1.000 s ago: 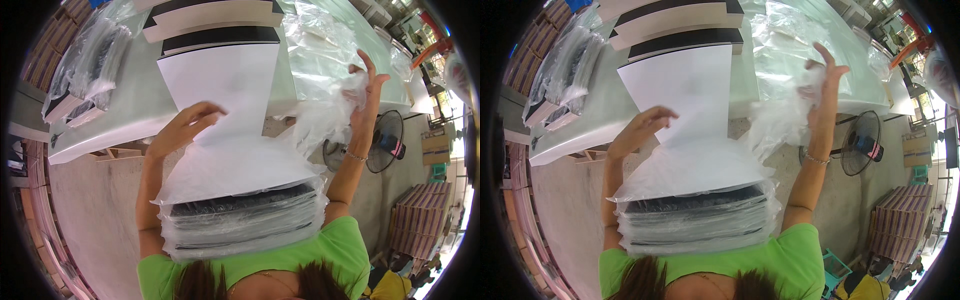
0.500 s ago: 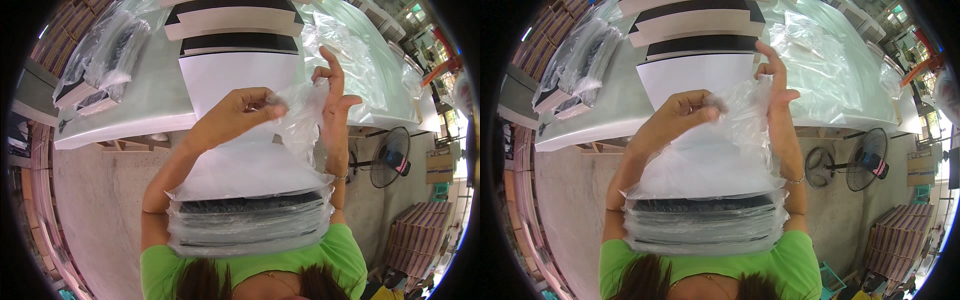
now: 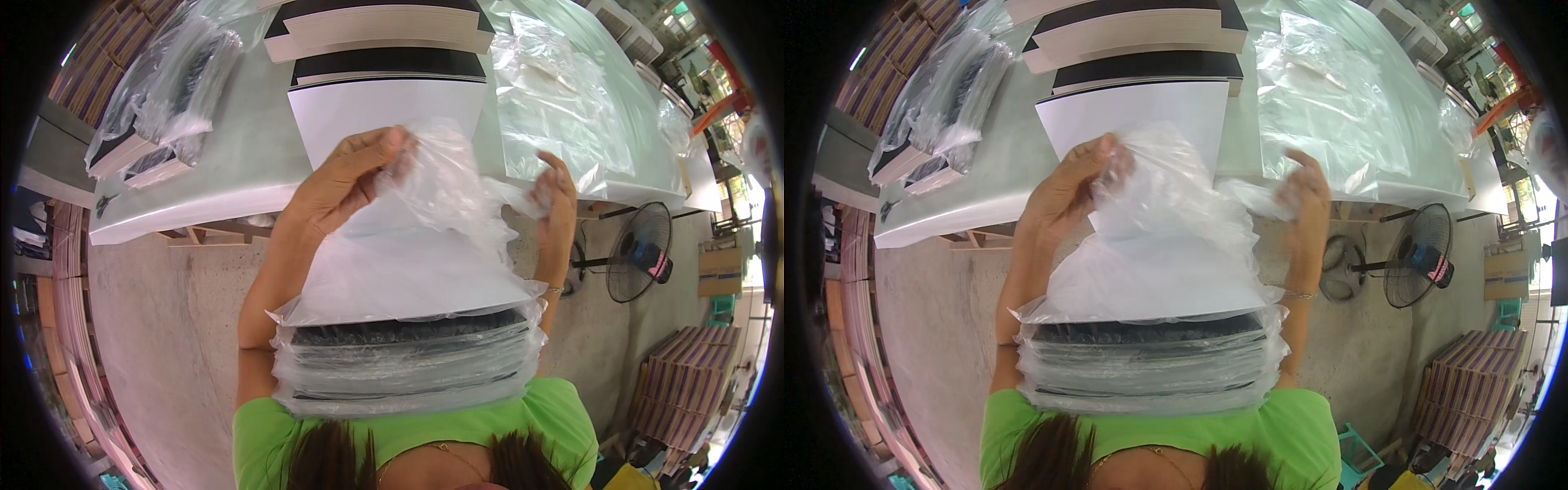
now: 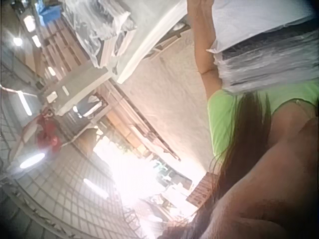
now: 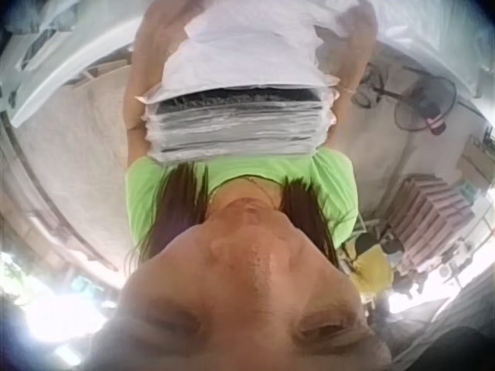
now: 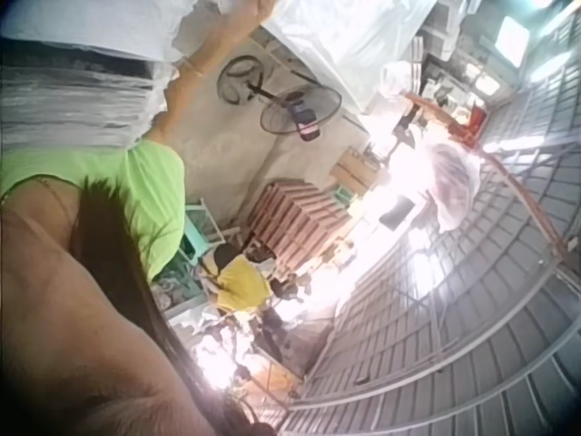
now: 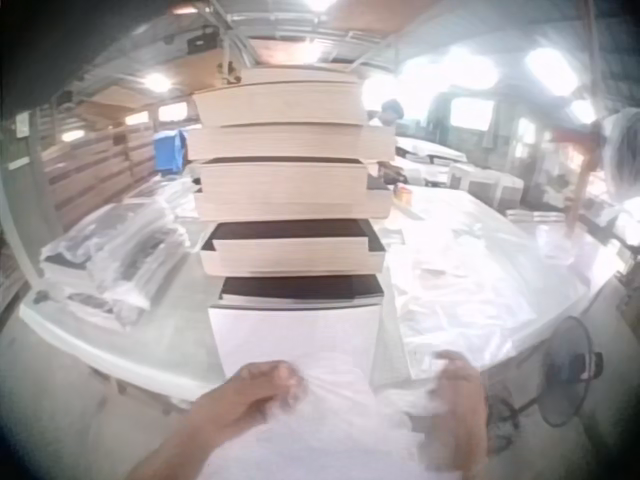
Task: The person wraps individual black folders in clear plastic bags, tucking the excess plastic inside the folder pockets before stacking them.
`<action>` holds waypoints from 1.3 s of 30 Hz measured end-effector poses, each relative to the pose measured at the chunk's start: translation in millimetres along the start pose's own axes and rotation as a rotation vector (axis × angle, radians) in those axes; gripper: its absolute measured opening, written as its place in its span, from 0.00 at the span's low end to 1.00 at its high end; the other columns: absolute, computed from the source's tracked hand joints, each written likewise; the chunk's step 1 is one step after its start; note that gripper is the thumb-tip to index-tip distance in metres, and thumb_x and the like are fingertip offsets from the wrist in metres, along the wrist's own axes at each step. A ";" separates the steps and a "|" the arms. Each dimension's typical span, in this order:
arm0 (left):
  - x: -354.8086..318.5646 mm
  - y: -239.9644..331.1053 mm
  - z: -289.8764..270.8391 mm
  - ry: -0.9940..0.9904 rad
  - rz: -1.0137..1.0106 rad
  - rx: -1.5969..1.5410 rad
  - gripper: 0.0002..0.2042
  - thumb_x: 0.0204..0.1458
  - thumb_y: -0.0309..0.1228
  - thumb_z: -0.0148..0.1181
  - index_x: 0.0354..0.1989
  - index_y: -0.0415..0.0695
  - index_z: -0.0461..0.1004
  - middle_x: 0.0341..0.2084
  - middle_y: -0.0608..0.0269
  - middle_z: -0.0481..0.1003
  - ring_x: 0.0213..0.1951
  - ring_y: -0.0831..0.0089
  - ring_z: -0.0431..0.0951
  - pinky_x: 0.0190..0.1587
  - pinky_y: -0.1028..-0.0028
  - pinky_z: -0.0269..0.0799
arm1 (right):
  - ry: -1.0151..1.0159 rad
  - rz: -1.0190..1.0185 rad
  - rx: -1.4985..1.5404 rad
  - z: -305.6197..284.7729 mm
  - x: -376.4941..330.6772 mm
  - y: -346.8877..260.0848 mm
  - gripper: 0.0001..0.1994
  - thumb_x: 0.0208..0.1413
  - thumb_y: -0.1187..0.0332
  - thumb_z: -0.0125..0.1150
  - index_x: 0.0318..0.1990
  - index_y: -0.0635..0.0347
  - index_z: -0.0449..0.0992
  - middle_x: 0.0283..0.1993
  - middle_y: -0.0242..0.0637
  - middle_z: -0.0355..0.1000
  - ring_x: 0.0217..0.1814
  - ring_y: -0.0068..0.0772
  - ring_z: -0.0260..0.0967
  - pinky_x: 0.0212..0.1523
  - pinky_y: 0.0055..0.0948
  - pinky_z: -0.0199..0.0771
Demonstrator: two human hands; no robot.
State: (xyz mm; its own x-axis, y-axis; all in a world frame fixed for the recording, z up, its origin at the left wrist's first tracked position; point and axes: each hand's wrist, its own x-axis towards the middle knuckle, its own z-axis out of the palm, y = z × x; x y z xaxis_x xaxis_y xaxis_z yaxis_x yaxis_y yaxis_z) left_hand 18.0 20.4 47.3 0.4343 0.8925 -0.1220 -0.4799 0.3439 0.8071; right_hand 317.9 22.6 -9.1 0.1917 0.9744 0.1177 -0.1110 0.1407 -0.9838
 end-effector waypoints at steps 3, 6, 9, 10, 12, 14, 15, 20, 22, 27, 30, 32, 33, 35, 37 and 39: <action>-1.4 -1.3 -20.4 0.050 0.041 0.045 0.13 0.50 0.41 0.58 0.36 0.43 0.74 0.26 0.71 0.74 0.29 0.86 0.73 0.31 0.88 0.71 | 0.540 -0.089 -0.186 -67.3 9.6 35.0 0.10 0.56 0.75 0.43 0.39 0.60 0.72 0.25 0.25 0.61 0.23 0.12 0.52 0.17 0.13 0.50; -0.9 -3.2 -17.2 -0.047 0.002 0.100 0.13 0.49 0.41 0.59 0.35 0.43 0.74 0.26 0.71 0.74 0.28 0.86 0.73 0.30 0.87 0.70 | 0.482 -0.142 -0.184 -52.0 -0.7 -5.1 0.08 0.56 0.73 0.45 0.39 0.59 0.73 0.27 0.23 0.65 0.19 0.09 0.47 0.15 0.12 0.45; -0.5 -1.4 15.4 -0.071 -0.049 0.161 0.14 0.49 0.41 0.59 0.33 0.42 0.74 0.25 0.70 0.74 0.27 0.85 0.72 0.30 0.86 0.70 | 0.187 -0.203 -0.324 4.9 -10.6 -44.0 0.07 0.55 0.71 0.50 0.38 0.60 0.74 0.32 0.22 0.68 0.19 0.09 0.48 0.16 0.11 0.47; -0.9 -2.5 25.7 -0.060 -0.058 0.181 0.14 0.49 0.42 0.59 0.32 0.42 0.74 0.25 0.70 0.73 0.26 0.85 0.71 0.29 0.85 0.70 | 0.075 -0.235 -0.381 25.0 -15.7 -55.1 0.07 0.55 0.72 0.52 0.38 0.60 0.74 0.32 0.22 0.68 0.20 0.09 0.51 0.17 0.11 0.49; -0.6 -7.4 28.7 -0.094 -0.018 0.271 0.13 0.47 0.39 0.61 0.31 0.40 0.74 0.22 0.68 0.73 0.24 0.83 0.71 0.28 0.83 0.69 | -0.174 -0.518 -0.414 56.0 -18.9 -62.3 0.09 0.47 0.75 0.58 0.38 0.60 0.75 0.34 0.27 0.70 0.25 0.16 0.59 0.22 0.15 0.60; 0.9 -12.7 25.8 -0.171 0.030 0.360 0.12 0.46 0.37 0.63 0.31 0.40 0.74 0.21 0.68 0.73 0.23 0.82 0.71 0.27 0.83 0.68 | -0.363 -0.599 -0.505 82.5 -30.4 -87.6 0.14 0.38 0.80 0.61 0.37 0.60 0.75 0.36 0.32 0.71 0.32 0.25 0.66 0.30 0.21 0.67; 0.5 -12.1 27.7 -0.178 0.023 0.365 0.12 0.45 0.36 0.64 0.30 0.41 0.74 0.21 0.68 0.72 0.23 0.82 0.70 0.26 0.83 0.67 | -0.410 -0.643 -0.507 85.4 -30.8 -87.4 0.15 0.36 0.81 0.61 0.36 0.60 0.76 0.36 0.33 0.71 0.33 0.27 0.67 0.31 0.21 0.67; -2.3 -8.9 29.0 -0.160 -0.017 0.350 0.11 0.41 0.34 0.67 0.24 0.43 0.72 0.18 0.69 0.70 0.20 0.83 0.67 0.23 0.83 0.63 | -0.547 -0.643 -0.412 87.1 -27.8 -75.0 0.13 0.33 0.85 0.60 0.29 0.61 0.76 0.35 0.34 0.71 0.36 0.29 0.70 0.32 0.22 0.69; -2.3 -11.3 25.6 -0.183 -0.019 0.333 0.11 0.42 0.35 0.66 0.23 0.44 0.71 0.18 0.70 0.70 0.20 0.83 0.67 0.23 0.83 0.63 | -0.585 -0.629 -0.277 86.7 -25.8 -71.3 0.08 0.37 0.83 0.61 0.27 0.61 0.74 0.34 0.36 0.71 0.33 0.26 0.69 0.28 0.20 0.67; -0.3 -13.4 0.3 0.009 0.047 0.338 0.11 0.45 0.36 0.64 0.24 0.43 0.70 0.19 0.69 0.69 0.23 0.82 0.68 0.26 0.82 0.64 | -0.527 -0.369 0.223 64.9 -19.6 -51.5 0.03 0.50 0.75 0.57 0.30 0.60 0.68 0.29 0.37 0.70 0.23 0.17 0.64 0.20 0.15 0.60; 5.1 -12.6 -13.6 0.306 0.265 0.487 0.10 0.46 0.35 0.62 0.25 0.42 0.71 0.22 0.67 0.70 0.27 0.79 0.70 0.31 0.79 0.65 | -0.499 -0.243 0.181 59.8 -15.8 -48.6 0.05 0.55 0.70 0.54 0.34 0.59 0.66 0.25 0.33 0.68 0.19 0.13 0.59 0.17 0.12 0.54; 10.8 -18.0 -3.3 0.488 0.624 0.670 0.10 0.46 0.34 0.62 0.27 0.41 0.71 0.26 0.66 0.71 0.30 0.76 0.70 0.35 0.75 0.66 | -0.447 -0.120 -0.035 69.0 -18.5 -46.7 0.05 0.56 0.68 0.52 0.35 0.58 0.65 0.21 0.28 0.66 0.17 0.11 0.56 0.16 0.11 0.50; 8.4 -20.8 4.7 0.392 0.707 0.841 0.10 0.46 0.34 0.61 0.31 0.41 0.72 0.30 0.66 0.71 0.34 0.74 0.71 0.42 0.72 0.64 | -0.471 -0.048 -0.016 74.5 -18.1 -45.4 0.05 0.56 0.67 0.52 0.35 0.57 0.65 0.18 0.24 0.64 0.15 0.08 0.52 0.14 0.10 0.46; 3.5 -26.0 20.6 0.040 0.647 1.127 0.11 0.46 0.36 0.60 0.32 0.42 0.71 0.30 0.65 0.71 0.35 0.74 0.71 0.43 0.71 0.64 | -0.462 -0.031 -0.012 87.2 -19.0 -41.7 0.08 0.55 0.64 0.54 0.36 0.57 0.66 0.18 0.23 0.64 0.14 0.07 0.50 0.14 0.10 0.44; -6.6 -21.3 35.4 -0.131 0.442 1.342 0.13 0.50 0.40 0.55 0.34 0.42 0.71 0.31 0.64 0.73 0.35 0.75 0.71 0.45 0.72 0.64 | -0.502 0.080 0.033 87.0 -17.6 -40.1 0.11 0.54 0.61 0.56 0.37 0.57 0.67 0.18 0.23 0.64 0.13 0.07 0.49 0.13 0.10 0.43; -2.4 -14.0 24.3 -0.174 0.289 0.751 0.14 0.52 0.42 0.53 0.34 0.42 0.71 0.29 0.66 0.72 0.35 0.76 0.71 0.44 0.74 0.65 | -0.600 0.285 0.126 77.5 -17.2 -36.1 0.14 0.53 0.58 0.58 0.38 0.58 0.68 0.18 0.23 0.65 0.13 0.07 0.49 0.13 0.10 0.43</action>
State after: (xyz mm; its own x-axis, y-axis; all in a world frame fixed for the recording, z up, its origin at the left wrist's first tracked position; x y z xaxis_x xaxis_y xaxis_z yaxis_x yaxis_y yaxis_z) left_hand 42.2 6.3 50.2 0.5138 0.8364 0.1910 0.0206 -0.2345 0.9719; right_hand 243.0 14.4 34.9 -0.4331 0.8997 -0.0539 -0.1964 -0.1526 -0.9686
